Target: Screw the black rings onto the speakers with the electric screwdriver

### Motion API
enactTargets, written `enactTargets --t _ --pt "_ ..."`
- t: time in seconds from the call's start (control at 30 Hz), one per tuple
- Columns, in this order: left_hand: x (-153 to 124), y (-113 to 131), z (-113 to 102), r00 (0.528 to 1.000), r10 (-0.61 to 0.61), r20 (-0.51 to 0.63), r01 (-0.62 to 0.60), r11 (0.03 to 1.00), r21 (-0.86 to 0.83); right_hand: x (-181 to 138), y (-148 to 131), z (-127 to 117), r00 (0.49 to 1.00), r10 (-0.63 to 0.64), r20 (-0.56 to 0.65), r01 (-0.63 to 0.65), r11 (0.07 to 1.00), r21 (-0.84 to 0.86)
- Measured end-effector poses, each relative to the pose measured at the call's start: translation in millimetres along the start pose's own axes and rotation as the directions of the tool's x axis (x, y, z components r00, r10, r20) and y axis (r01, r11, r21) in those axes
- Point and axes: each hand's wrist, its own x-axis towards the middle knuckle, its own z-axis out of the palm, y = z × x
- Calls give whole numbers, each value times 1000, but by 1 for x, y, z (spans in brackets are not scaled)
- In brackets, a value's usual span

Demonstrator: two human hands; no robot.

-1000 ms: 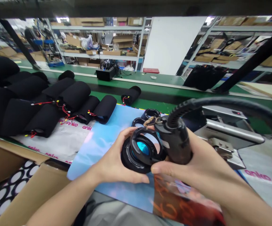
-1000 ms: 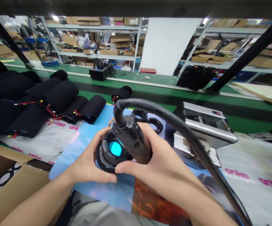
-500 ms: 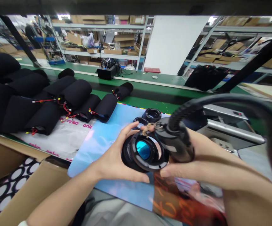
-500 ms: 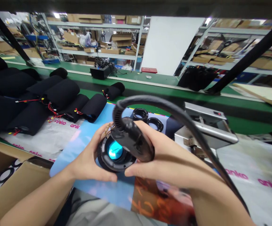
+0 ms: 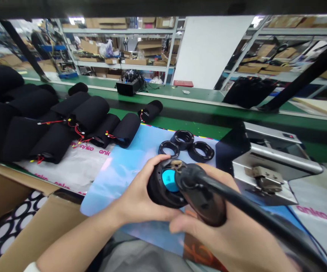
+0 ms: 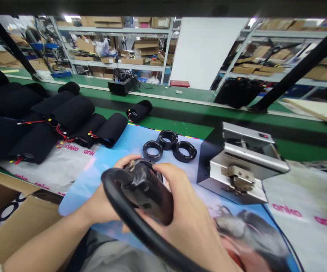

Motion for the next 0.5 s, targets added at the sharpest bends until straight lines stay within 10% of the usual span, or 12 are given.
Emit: enactTargets --t 0.5 --pt "12 -10 -2 997 71 24 -72 995 71 46 8 -51 946 -72 315 99 992 -72"
